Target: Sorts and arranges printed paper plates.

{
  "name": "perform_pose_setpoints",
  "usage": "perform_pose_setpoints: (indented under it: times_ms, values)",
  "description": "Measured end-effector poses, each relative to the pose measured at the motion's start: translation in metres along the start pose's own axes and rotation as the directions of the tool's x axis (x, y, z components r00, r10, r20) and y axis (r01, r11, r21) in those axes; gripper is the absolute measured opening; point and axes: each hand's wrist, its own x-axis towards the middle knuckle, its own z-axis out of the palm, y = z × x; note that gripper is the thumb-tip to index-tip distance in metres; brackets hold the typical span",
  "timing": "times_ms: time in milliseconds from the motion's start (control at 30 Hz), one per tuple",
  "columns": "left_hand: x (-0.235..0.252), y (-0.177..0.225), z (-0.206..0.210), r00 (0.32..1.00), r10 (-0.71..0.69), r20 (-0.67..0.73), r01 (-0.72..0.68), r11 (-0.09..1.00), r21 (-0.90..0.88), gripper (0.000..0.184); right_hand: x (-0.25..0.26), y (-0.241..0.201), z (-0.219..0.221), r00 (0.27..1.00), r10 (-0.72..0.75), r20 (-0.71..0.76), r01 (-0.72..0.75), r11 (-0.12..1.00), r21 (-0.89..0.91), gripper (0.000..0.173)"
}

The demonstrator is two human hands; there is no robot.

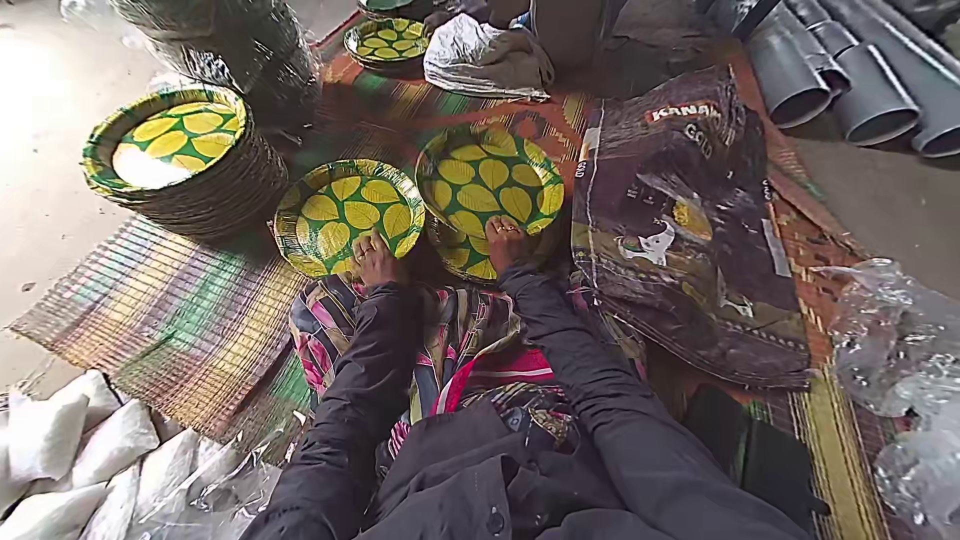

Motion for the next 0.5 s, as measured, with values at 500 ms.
perform_pose_setpoints:
  times_ms: [500]
  values:
    - [0.012,0.015,0.010,0.965,-0.132,0.226,0.072,0.964,0.255,0.031,-0.076,0.028,-0.049,0.761,-0.028,0.648,0.062,0.998,-0.030,0.041]
